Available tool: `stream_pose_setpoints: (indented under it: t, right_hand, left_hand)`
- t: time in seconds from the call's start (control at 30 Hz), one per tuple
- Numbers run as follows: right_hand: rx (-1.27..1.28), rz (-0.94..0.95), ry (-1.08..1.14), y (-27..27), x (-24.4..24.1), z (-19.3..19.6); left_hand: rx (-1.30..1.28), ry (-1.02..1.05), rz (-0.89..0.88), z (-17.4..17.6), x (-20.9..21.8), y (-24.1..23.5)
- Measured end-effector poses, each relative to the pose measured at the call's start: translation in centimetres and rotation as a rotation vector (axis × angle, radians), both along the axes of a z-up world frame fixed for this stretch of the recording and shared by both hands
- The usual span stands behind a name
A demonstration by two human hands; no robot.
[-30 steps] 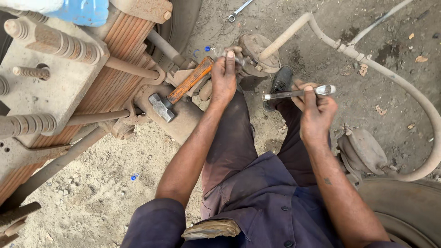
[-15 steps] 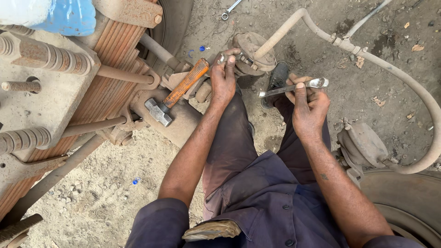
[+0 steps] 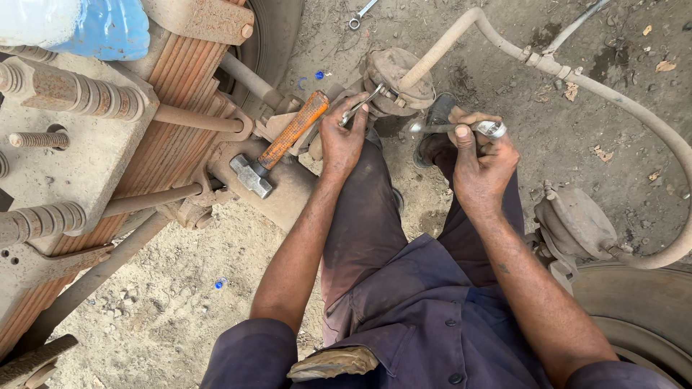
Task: The person sits on the ground and uses two wrenches to loosen and tighten bolts on a vehicle's suspension component. They also use a hammer to tap the part and adjust the position of a connected hose.
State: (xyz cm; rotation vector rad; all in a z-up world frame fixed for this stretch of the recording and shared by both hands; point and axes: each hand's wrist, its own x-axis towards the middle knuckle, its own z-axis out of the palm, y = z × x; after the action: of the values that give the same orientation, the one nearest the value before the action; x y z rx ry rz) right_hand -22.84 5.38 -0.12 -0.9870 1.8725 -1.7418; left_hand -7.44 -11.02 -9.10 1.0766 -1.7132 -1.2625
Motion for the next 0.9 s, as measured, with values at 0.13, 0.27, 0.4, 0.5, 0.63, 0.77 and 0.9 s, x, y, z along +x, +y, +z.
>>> stream_pose_setpoints:
  t: [0.13, 0.27, 0.4, 0.5, 0.63, 0.77, 0.9]
  right_hand:
    - [-0.056, 0.024, 0.195, -0.2, 0.1, -0.1]
    - [0.069, -0.019, 0.203, -0.3, 0.4, -0.3]
    - [0.07, 0.011, 0.249, -0.4, 0.9, -0.8]
    - [-0.007, 0.054, 0.332, -0.4, 1.0, -1.1]
    - [0.075, 0.021, 0.287, -0.5, 1.0, -1.5]
    - [0.038, 0.03, 0.304, -0.9, 1.1, -1.8]
    - [0.005, 0.069, 0.33, -1.3, 1.5, -1.7]
  left_hand:
    - [-0.066, -0.035, 0.004, -0.3, 0.6, 0.1]
    - [-0.066, -0.152, 0.021, -0.5, 0.8, 0.4]
    - [-0.054, -0.3, 0.024, -0.6, 0.1, 0.3]
    - [0.033, -0.462, -0.051, -0.5, -1.4, -0.4]
    - [-0.013, -0.553, -0.16, -0.1, -2.5, -1.3]
    - [0.007, -0.694, -0.243, -0.1, -3.1, -2.2]
    - [0.048, -0.56, -0.261, -0.8, -2.7, -3.8]
